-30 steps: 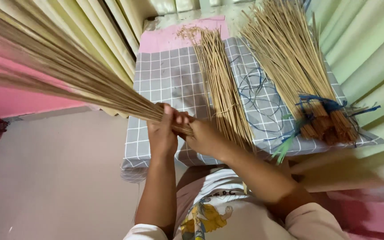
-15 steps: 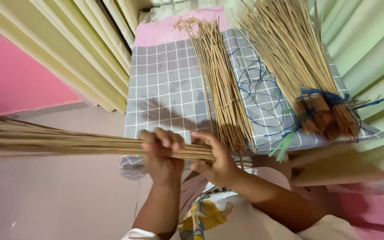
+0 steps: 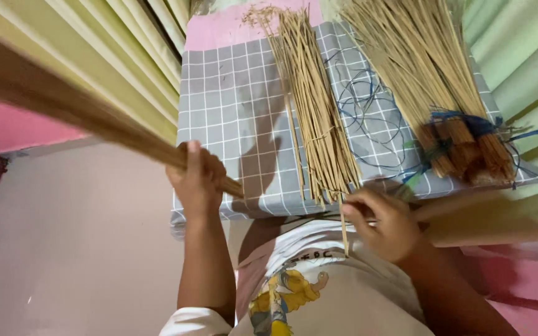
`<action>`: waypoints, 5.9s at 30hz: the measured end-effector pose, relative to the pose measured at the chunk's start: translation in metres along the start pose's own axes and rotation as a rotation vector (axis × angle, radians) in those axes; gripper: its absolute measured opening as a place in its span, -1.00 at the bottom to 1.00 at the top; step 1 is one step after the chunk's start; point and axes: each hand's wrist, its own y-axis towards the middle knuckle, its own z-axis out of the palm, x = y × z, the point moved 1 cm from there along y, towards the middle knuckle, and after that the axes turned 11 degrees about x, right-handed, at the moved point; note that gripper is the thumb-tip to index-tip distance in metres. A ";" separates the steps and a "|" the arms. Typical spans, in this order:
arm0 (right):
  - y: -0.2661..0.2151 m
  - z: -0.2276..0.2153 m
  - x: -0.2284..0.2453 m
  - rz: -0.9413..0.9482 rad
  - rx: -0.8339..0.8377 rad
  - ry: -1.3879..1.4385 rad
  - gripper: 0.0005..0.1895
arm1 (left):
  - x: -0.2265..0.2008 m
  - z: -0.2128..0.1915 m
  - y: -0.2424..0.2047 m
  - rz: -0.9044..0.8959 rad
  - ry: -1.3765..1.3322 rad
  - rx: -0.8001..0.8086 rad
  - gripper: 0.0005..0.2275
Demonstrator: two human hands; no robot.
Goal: Assembling a broom by gathering and tying bundles of sticks
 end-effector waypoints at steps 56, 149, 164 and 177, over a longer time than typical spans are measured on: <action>0.069 0.065 0.020 -0.705 -0.251 -0.447 -0.60 | 0.074 -0.010 -0.002 -0.162 0.261 -0.115 -0.70; 0.031 0.058 0.001 0.380 0.539 0.406 -0.70 | 0.017 0.020 -0.124 0.896 1.054 0.188 -0.41; 0.006 0.101 0.005 -0.310 0.478 0.271 -0.76 | -0.015 0.050 -0.105 1.005 1.747 1.424 -0.32; 0.037 0.055 0.012 0.372 0.800 0.196 -0.83 | 0.049 0.035 -0.094 1.027 2.233 1.031 -0.75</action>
